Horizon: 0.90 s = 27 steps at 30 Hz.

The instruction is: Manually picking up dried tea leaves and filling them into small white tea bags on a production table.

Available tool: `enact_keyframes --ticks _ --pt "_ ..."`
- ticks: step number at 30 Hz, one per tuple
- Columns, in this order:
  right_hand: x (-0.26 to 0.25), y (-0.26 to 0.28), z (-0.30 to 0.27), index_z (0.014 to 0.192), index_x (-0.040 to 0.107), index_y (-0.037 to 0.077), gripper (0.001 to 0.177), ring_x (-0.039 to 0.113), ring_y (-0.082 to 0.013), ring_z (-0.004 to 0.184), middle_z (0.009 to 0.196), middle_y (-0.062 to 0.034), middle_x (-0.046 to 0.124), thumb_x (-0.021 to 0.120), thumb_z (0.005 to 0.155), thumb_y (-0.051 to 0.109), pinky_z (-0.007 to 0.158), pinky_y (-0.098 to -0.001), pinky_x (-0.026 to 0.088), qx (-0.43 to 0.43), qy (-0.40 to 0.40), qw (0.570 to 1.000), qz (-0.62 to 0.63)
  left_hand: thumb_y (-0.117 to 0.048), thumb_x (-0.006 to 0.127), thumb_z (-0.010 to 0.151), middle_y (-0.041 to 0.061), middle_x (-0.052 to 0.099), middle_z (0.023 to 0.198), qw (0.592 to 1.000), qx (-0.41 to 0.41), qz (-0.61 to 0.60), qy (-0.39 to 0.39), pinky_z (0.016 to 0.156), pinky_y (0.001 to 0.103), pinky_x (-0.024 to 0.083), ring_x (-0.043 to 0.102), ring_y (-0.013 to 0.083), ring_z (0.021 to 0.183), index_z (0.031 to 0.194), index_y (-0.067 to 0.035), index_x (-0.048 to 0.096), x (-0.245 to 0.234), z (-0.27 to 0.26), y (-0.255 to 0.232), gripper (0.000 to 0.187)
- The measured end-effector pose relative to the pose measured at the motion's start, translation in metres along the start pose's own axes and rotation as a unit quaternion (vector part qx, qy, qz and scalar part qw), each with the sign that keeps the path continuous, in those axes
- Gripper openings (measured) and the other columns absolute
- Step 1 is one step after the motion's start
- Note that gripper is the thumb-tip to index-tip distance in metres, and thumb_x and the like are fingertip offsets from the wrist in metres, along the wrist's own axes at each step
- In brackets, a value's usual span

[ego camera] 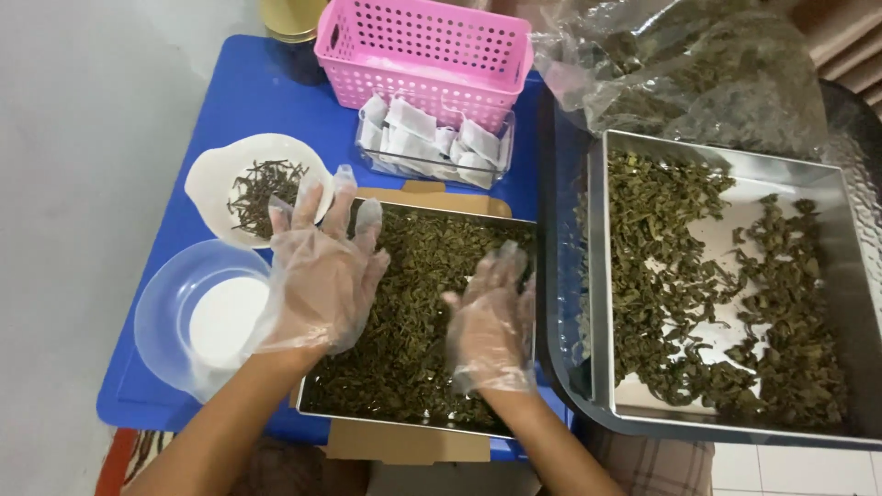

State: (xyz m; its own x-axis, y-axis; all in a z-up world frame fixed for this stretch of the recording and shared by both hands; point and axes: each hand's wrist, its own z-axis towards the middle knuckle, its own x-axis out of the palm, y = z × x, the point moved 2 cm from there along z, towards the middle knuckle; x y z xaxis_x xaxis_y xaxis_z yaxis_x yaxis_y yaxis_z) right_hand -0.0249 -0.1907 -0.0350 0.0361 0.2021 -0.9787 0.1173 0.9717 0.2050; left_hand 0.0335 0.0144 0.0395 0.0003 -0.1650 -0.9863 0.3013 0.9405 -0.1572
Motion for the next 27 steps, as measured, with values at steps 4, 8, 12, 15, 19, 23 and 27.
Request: enact_keyframes --ticks 4,8,12,15,19,23,27 --pt "0.004 0.021 -0.021 0.154 -0.01 -0.002 0.089 -0.015 -0.0304 0.155 0.164 -0.0174 -0.019 0.024 0.098 0.059 0.13 -0.0542 -0.009 -0.131 -0.182 0.966 -0.129 -0.058 0.028 0.095 0.011 0.007 0.168 0.983 -0.016 0.156 0.096 0.117 0.068 0.006 0.002 0.0424 0.153 0.157 -0.028 0.02 -0.009 0.008 -0.012 0.07" --pt "0.033 0.032 -0.052 0.155 -0.002 -0.006 0.083 -0.004 -0.0326 0.156 0.166 -0.0222 -0.002 0.02 0.095 0.047 0.127 -0.0544 -0.001 -0.155 -0.119 0.977 -0.086 -0.061 0.02 0.096 0.012 -0.001 0.17 0.947 0.013 0.268 0.176 0.11 0.079 0.015 0.001 0.0426 0.154 0.158 -0.02 0.01 0.01 0.004 -0.015 0.076" --pt "0.064 0.024 -0.071 0.156 0.017 -0.01 0.077 0.013 -0.0402 0.154 0.163 -0.0314 0.017 0.023 0.106 0.048 0.125 -0.0538 0.011 -0.155 -0.105 0.943 -0.275 -0.053 0.024 0.101 0.002 -0.011 0.171 0.919 -0.003 0.225 0.323 0.118 0.075 0.004 -0.008 0.04 0.155 0.162 -0.026 -0.004 -0.017 0.011 -0.038 0.072" --pt "0.047 0.026 -0.081 0.158 0.017 -0.007 0.074 0.014 -0.0393 0.153 0.163 -0.0279 0.02 0.021 0.111 0.049 0.124 -0.0535 0.016 -0.16 -0.168 0.927 -0.295 -0.058 0.024 0.1 -0.002 -0.012 0.171 0.913 0.041 0.165 0.371 0.118 0.077 -0.004 -0.014 0.0393 0.155 0.162 -0.03 -0.002 -0.013 0.011 -0.039 0.072" --pt "0.031 0.018 -0.073 0.156 0.016 -0.004 0.083 0.014 -0.0393 0.152 0.162 -0.0257 0.016 0.019 0.106 0.063 0.123 -0.0569 0.016 -0.226 -0.166 0.903 -0.326 -0.046 0.031 0.107 -0.004 -0.016 0.172 0.867 0.043 0.183 0.462 0.116 0.08 -0.01 -0.018 0.037 0.157 0.163 -0.033 -0.002 -0.032 0.011 -0.049 0.067" --pt "-0.047 0.011 -0.042 0.145 0.043 0.003 0.048 0.031 -0.0193 0.15 0.157 -0.0135 0.043 0.042 0.104 0.028 0.127 -0.0501 0.012 -0.236 -0.144 0.96 -0.035 -0.055 0.024 0.104 -0.008 -0.013 0.172 0.875 0.065 0.203 0.435 0.112 0.084 -0.01 -0.011 0.0348 0.159 0.161 -0.044 0.005 -0.018 0.008 -0.04 0.061" --pt "0.009 -0.015 -0.023 0.159 0.002 -0.003 0.082 -0.006 -0.0308 0.156 0.168 -0.0186 -0.005 0.038 0.103 0.045 0.128 -0.0585 -0.001 -0.195 -0.152 0.96 -0.132 -0.055 0.027 0.105 -0.008 -0.014 0.173 0.863 0.061 0.212 0.454 0.115 0.081 -0.011 -0.016 0.0355 0.159 0.159 -0.046 0.013 -0.016 0.006 -0.04 0.056"
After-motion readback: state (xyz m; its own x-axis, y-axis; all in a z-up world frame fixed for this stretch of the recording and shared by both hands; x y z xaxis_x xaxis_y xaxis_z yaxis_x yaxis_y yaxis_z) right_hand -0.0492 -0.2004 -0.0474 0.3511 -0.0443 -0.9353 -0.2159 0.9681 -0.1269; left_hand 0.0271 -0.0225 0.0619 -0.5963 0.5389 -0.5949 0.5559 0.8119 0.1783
